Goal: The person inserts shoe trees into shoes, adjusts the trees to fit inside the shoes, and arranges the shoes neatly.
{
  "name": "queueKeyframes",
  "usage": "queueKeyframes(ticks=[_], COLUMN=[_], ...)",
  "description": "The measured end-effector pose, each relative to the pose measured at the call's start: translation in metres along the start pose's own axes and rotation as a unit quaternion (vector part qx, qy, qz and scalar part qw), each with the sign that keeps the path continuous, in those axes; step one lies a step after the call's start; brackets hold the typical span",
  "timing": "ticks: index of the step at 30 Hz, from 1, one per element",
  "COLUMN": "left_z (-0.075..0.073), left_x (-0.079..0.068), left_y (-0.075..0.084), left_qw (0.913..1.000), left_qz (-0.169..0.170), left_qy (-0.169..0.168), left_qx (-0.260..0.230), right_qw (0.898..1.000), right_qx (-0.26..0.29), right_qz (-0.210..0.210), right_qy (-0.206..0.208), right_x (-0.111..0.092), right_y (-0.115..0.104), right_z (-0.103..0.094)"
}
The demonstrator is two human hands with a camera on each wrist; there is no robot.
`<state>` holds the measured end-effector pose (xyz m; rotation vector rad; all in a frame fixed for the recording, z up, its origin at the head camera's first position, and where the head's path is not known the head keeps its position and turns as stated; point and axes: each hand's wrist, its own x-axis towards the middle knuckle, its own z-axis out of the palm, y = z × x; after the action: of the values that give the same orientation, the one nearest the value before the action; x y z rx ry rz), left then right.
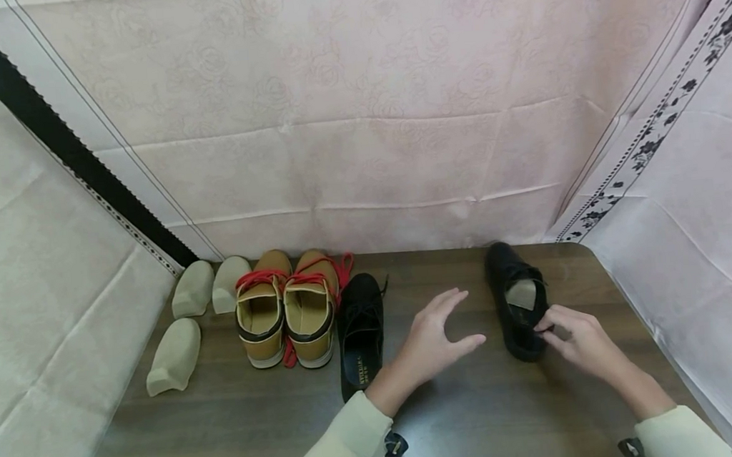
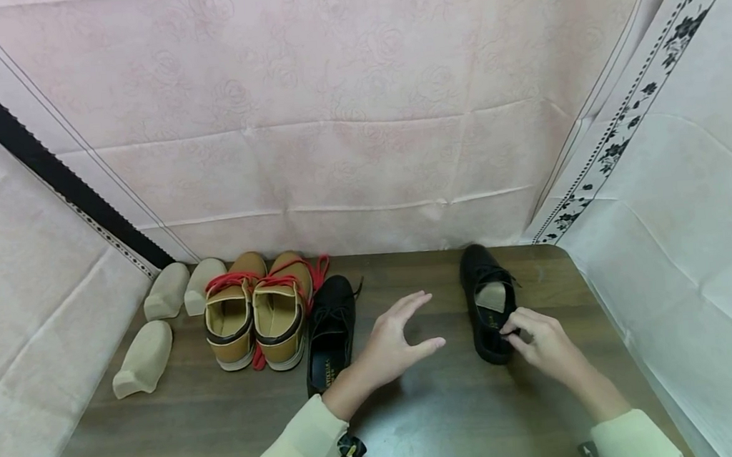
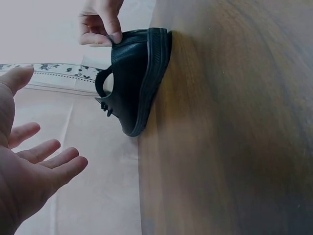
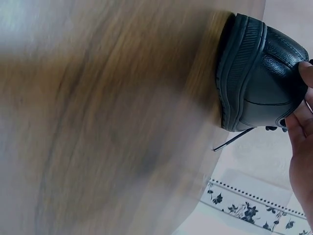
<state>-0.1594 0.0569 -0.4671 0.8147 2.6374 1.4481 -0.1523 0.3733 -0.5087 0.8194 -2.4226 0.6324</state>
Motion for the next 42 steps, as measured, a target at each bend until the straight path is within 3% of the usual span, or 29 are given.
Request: queueKeyframes(ticks=[15,42], left_z=[0.020,0.029], left_x=[0.008,0.008], left_y=[-0.005,-0.004], left_qw=[0.9998,0.9987], left_qz=[0.014,0.006], left_qy=[-0.007,-0.042], left_qx=[0.010,0.030], right_qw=[0.999,0.994], right_qx=[-0.036,-0.086], right_qz=[0.011,0.069], right_qy=[0.009,-0.012], right_x=[-0.005,-0.025], right_y=[0.017,0.046], right_z=[-0.017,-0.047])
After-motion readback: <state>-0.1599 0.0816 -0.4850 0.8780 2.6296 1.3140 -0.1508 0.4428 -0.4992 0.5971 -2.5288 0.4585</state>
